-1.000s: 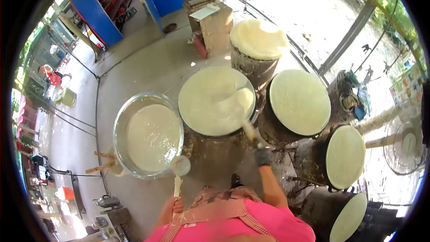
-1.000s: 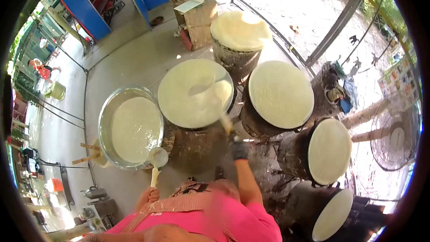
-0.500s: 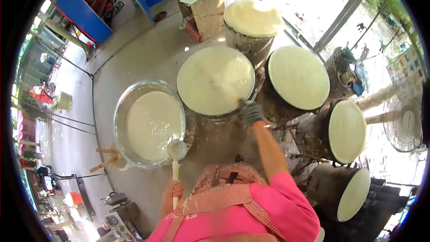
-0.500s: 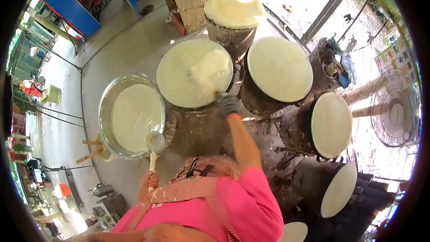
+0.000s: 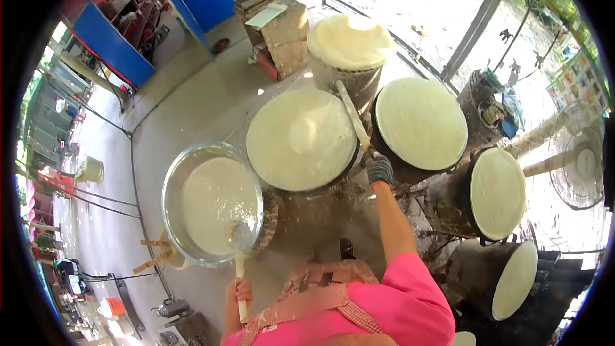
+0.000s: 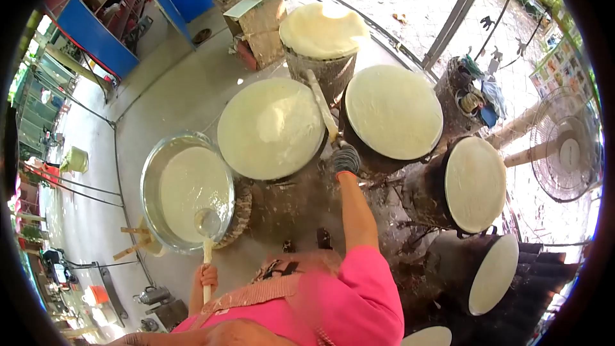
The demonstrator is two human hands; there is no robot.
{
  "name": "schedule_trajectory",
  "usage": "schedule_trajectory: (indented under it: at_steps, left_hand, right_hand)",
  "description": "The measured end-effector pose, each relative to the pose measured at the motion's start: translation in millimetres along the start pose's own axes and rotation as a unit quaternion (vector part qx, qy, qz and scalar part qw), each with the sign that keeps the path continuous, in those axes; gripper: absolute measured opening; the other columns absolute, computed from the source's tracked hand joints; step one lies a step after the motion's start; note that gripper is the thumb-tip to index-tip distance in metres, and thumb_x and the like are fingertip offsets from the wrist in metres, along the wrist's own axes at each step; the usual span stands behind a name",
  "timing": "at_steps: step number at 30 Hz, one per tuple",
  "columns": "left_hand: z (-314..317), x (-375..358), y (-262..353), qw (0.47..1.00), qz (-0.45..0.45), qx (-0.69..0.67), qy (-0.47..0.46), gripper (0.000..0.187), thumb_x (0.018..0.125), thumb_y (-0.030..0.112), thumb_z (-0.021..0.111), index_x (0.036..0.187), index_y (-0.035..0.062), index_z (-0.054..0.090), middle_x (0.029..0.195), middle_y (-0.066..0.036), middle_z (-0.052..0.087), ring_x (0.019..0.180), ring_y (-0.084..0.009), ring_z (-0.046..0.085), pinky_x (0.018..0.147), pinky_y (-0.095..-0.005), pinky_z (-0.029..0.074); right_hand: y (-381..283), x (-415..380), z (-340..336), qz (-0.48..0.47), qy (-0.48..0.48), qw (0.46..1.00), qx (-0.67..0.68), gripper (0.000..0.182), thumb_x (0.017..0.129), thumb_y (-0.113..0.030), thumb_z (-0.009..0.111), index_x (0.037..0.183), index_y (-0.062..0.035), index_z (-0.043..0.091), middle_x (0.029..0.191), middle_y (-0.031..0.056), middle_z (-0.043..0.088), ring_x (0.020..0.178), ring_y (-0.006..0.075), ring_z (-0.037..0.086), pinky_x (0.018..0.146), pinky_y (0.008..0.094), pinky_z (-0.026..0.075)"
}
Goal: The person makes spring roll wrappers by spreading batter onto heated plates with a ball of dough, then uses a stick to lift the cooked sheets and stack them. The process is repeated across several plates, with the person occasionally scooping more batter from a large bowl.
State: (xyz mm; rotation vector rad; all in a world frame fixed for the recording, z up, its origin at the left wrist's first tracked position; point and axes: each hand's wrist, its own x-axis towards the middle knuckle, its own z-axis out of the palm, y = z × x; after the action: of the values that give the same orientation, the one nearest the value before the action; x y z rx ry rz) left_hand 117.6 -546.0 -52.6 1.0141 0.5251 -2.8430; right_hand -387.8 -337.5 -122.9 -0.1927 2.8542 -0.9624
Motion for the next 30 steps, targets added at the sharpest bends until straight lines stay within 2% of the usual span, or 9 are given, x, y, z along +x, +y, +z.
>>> schedule_trajectory:
  at_steps: [6,11,13,17,21,24,27,28,30]
  left_hand:
    - [40,38,3,0.992,0.1,0.072,0.024,0.015,0.085,0.015,0.044,0.073,0.0076,0.039,0.058,0.002,0.035,0.04,-0.0059,0.033,0.035,-0.0184,0.031]
    - [111,111,23,0.982,0.067,0.179,-0.01,0.017,0.086,0.018,0.045,0.073,0.0077,0.041,0.055,0.002,0.033,0.04,-0.0053,0.032,0.032,-0.0178,0.028]
    - [131,149,31,0.979,0.072,0.188,0.023,0.027,0.086,0.026,0.045,0.066,0.0084,0.04,0.05,0.0,0.034,0.034,-0.0077,0.03,0.028,-0.0211,0.027]
    - [183,178,-10,0.942,0.166,0.29,0.021,0.017,0.082,0.015,0.05,0.076,0.0034,0.038,0.058,0.001,0.033,0.043,-0.0043,0.032,0.032,-0.0162,0.026]
    - [188,225,-31,0.902,0.203,0.377,0.053,0.015,0.08,0.011,0.046,0.087,0.0141,0.034,0.061,0.001,0.034,0.041,-0.0061,0.032,0.033,-0.0187,0.027]
    - [192,233,-55,0.918,0.155,0.36,0.054,0.015,0.08,0.014,0.047,0.076,0.0116,0.033,0.056,0.001,0.033,0.039,-0.0063,0.03,0.033,-0.0191,0.025]
    - [182,199,-29,0.965,0.001,0.259,-0.038,0.025,0.084,0.022,0.047,0.067,0.0106,0.033,0.051,0.002,0.028,0.035,-0.0045,0.024,0.029,-0.019,0.02]
    - [162,166,-21,0.916,0.025,0.396,-0.056,0.034,0.086,0.034,0.045,0.063,0.0122,0.035,0.046,0.004,0.026,0.031,-0.0042,0.021,0.027,-0.0201,0.018]
    - [139,117,-41,0.869,0.204,0.436,0.117,0.04,0.086,0.048,0.038,0.062,0.0161,0.038,0.041,0.004,0.023,0.03,-0.0055,0.021,0.026,-0.0183,0.016]
  right_hand:
    - [-19,-22,-8,-0.296,-0.089,0.935,-0.173,0.031,0.08,-0.035,0.042,0.106,-0.0243,0.054,0.069,0.0129,0.06,0.063,0.0304,0.058,0.056,0.04,0.045]
    - [30,-17,-1,-0.133,-0.033,0.969,-0.205,0.023,0.078,-0.028,0.045,0.083,-0.0122,0.062,0.067,0.0123,0.06,0.063,0.0255,0.059,0.053,0.0379,0.045]
    - [39,-34,19,-0.21,-0.018,0.965,-0.155,0.03,0.078,-0.034,0.049,0.072,-0.0072,0.062,0.068,0.0135,0.061,0.064,0.0283,0.059,0.053,0.0379,0.045]
    - [20,-43,-25,-0.077,-0.093,0.973,-0.196,0.037,0.079,-0.04,0.049,0.078,-0.0055,0.063,0.076,0.0136,0.062,0.071,0.0312,0.059,0.059,0.0378,0.046]
    - [28,-91,-3,-0.13,0.015,0.991,-0.03,0.026,0.08,-0.032,0.049,0.07,-0.011,0.06,0.058,0.0109,0.055,0.053,0.0274,0.055,0.049,0.0377,0.044]
    - [124,-115,124,-0.349,0.338,0.74,-0.465,0.018,0.08,-0.026,0.052,0.071,-0.0121,0.059,0.049,0.0071,0.051,0.042,0.0161,0.049,0.039,0.034,0.038]
    - [112,-152,106,-0.36,0.36,0.647,-0.568,0.018,0.08,-0.03,0.052,0.084,-0.0147,0.061,0.054,0.0067,0.053,0.046,0.0159,0.05,0.04,0.0351,0.038]
    - [97,-161,97,-0.366,0.365,0.614,-0.596,0.02,0.08,-0.032,0.052,0.088,-0.0156,0.062,0.056,0.0065,0.054,0.047,0.0158,0.051,0.04,0.0355,0.038]
    - [45,-172,57,-0.366,0.285,0.717,-0.519,0.027,0.08,-0.035,0.052,0.094,-0.0134,0.062,0.057,0.0067,0.055,0.049,0.0174,0.051,0.041,0.0365,0.038]
